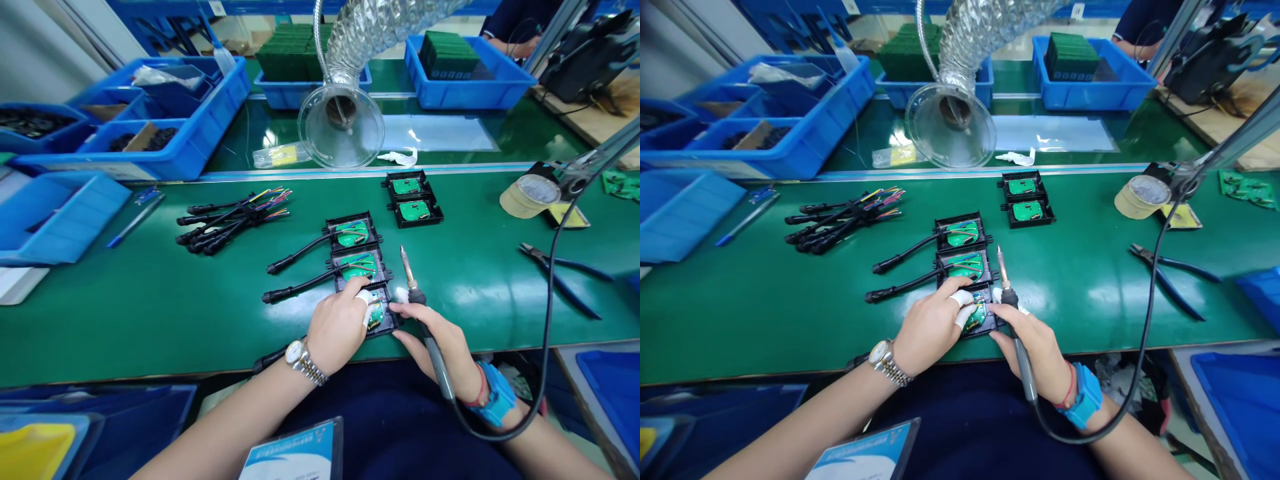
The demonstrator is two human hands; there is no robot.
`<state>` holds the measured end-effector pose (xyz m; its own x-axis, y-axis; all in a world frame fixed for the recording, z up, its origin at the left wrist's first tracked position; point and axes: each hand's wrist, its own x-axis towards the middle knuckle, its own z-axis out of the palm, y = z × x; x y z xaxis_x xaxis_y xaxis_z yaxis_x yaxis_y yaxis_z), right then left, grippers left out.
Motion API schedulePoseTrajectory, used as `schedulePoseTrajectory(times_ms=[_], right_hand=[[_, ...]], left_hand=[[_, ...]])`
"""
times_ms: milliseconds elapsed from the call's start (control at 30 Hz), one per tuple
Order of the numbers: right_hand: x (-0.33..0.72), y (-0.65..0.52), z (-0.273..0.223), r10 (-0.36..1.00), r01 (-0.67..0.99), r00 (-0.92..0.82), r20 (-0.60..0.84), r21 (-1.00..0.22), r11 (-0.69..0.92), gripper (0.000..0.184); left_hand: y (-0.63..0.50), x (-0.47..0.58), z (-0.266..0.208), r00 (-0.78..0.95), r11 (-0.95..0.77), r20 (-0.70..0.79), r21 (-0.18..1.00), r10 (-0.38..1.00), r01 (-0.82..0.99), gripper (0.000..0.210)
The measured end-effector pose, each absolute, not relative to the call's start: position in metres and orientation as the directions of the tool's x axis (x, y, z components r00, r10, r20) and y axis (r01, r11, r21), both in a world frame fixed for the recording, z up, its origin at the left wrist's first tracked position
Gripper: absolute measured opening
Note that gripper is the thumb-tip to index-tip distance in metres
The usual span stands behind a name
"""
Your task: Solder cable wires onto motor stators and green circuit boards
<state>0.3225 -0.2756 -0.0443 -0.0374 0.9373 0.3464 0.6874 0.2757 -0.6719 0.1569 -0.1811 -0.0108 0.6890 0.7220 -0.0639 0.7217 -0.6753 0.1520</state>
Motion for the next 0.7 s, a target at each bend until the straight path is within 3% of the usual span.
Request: schedulePoseTrajectory(times_ms=[233,433,700], right_hand=[[0.323,-0.274,-0.042,0.948,0.691,-0.035,0.317,-0.677,0.252,0.037],[0.323,-0.274,-0.043,0.944,0.705,-0.042,0.326,-0.660,0.259,0.038],[0.324,-0.274,-0.042,0.950,0.713,-0.059,0.306,-0.653,0.254,0.036]], left_hand=[[-0.179,0.154,0.000,0.705,-0.669,-0.019,0.299,0.709,0.680,0.019],[-0.179,0.153,0.002,0.750,-0.735,-0.033,0.171,0.661,0.656,0.019],[-0.177,0.157,0.008,0.789,-0.780,-0.071,0.123,0.610,0.614,0.019]])
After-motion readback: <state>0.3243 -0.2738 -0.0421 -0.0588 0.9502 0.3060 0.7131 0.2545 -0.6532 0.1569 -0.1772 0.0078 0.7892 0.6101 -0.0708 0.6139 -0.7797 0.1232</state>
